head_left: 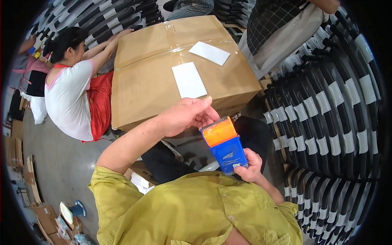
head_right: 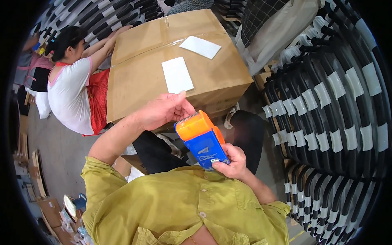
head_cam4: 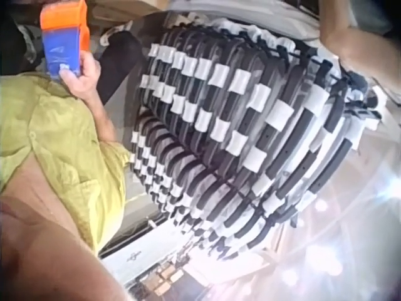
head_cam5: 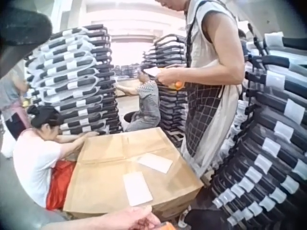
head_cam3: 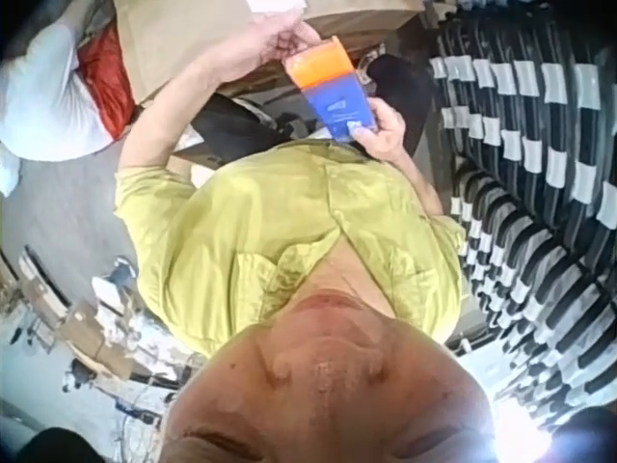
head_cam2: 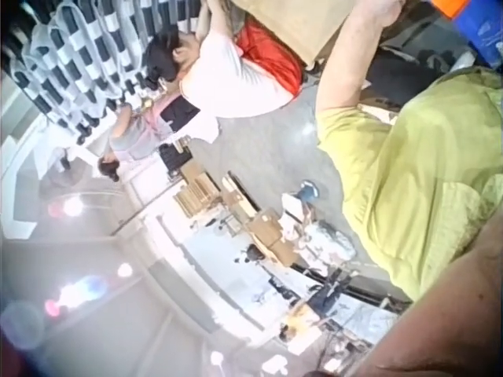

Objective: Apply adhesive white labels to the top of a cardboard shipping box.

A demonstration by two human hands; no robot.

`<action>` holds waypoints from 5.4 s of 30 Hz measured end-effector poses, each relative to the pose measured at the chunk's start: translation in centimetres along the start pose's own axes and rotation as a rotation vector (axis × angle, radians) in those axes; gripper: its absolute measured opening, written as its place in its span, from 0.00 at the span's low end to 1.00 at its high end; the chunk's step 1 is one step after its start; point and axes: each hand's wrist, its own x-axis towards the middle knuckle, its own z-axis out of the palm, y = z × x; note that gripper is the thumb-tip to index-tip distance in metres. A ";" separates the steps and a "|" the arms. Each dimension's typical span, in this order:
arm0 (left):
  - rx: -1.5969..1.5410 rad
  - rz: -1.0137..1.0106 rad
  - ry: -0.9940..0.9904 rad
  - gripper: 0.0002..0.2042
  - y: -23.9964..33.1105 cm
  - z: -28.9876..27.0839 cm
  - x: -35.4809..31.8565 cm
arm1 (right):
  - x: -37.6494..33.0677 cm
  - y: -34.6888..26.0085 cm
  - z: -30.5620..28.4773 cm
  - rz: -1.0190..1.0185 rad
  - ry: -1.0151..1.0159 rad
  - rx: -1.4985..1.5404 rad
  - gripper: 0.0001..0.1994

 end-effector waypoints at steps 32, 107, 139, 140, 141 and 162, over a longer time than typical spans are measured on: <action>1.043 0.434 0.455 0.10 3.3 -11.1 4.0 | 2.7 -2.8 5.1 0.530 0.202 0.158 0.12; 1.710 0.584 0.873 0.07 3.5 -12.7 6.5 | 2.7 8.4 -3.4 0.986 0.147 0.361 0.12; 0.211 0.089 0.263 0.05 -3.7 2.9 2.6 | -1.4 -1.1 -4.0 0.141 -0.060 -0.119 0.17; 0.355 0.168 0.303 0.04 -3.6 2.5 2.9 | -1.4 -1.3 -3.8 0.210 -0.027 -0.082 0.17; 0.500 0.243 0.342 0.03 -3.3 2.0 3.0 | -1.3 -1.5 -3.5 0.281 0.007 -0.042 0.16; 0.821 0.522 1.078 0.13 -0.8 -6.9 4.1 | 6.5 0.5 -3.0 0.626 0.114 0.312 0.15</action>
